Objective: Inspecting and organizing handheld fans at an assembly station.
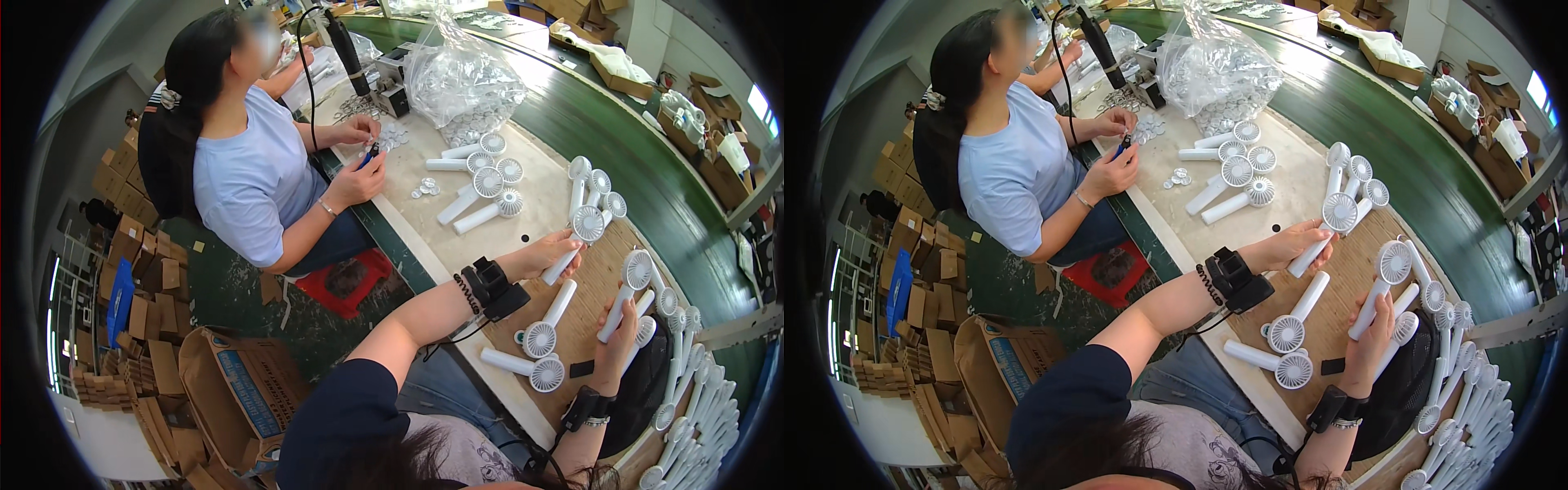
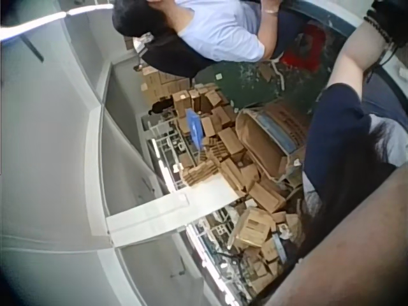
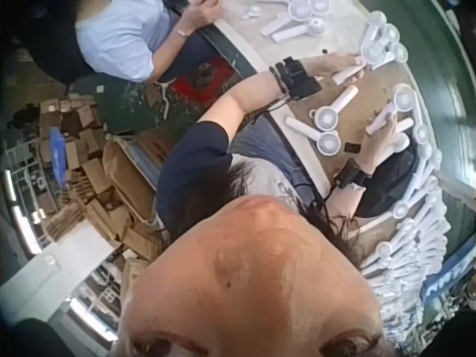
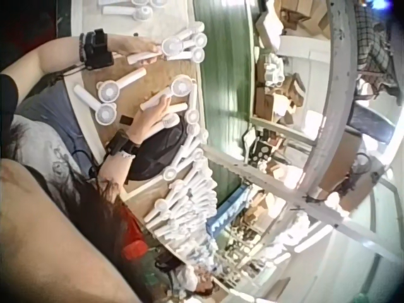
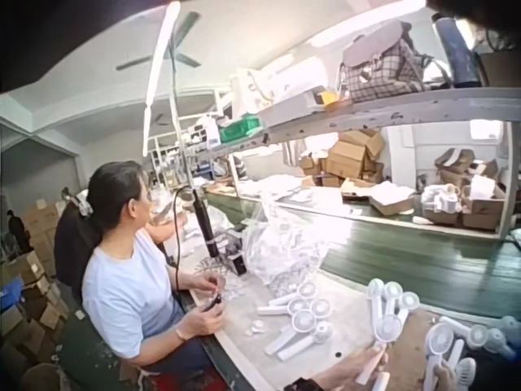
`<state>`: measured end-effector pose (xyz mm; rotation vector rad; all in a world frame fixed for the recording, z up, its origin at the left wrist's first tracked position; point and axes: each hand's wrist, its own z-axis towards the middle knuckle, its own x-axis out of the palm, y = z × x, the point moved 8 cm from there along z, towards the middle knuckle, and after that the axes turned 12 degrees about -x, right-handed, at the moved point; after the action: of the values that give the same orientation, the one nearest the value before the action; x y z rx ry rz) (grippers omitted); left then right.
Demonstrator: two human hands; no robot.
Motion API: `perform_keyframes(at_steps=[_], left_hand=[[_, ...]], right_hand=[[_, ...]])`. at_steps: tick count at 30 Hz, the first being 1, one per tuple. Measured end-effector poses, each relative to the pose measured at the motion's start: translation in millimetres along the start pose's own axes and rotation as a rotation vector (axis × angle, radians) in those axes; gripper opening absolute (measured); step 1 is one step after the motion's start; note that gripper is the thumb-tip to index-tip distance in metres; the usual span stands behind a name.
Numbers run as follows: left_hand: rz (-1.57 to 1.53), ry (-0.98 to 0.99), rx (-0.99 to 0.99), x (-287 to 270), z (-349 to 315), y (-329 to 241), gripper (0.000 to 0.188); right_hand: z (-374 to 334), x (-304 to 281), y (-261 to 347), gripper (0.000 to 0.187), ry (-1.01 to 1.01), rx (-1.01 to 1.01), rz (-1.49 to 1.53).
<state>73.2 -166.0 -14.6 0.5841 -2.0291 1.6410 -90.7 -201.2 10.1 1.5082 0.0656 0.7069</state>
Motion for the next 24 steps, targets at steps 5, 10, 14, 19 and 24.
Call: perform_keyframes(at_steps=[5, 10, 14, 19, 24], left_hand=[[0.051, 0.008, 0.031, 3.8, -0.5, 1.8, 0.020], [0.056, 0.009, 0.047, 9.8, -3.2, 1.3, 0.019], [0.077, 0.028, -0.010, 19.3, 8.4, 8.4, 0.018], [0.105, -0.017, 0.005, 6.0, -3.4, -1.1, 0.024], [0.155, 0.017, 0.002, 17.8, -1.6, 2.4, 0.035]], right_hand=[[-1.2, -3.7, 1.3, 0.033, -0.005, -0.022, 0.043], [-0.9, -5.5, 2.5, 0.033, 0.014, -0.039, 0.041], [0.9, -26.8, -8.4, 0.029, -0.119, -0.013, 0.002], [7.0, 0.3, -12.9, 0.028, 0.008, 0.016, 0.014], [3.8, 2.9, 0.1, 0.029, 0.019, 0.014, 0.005]])
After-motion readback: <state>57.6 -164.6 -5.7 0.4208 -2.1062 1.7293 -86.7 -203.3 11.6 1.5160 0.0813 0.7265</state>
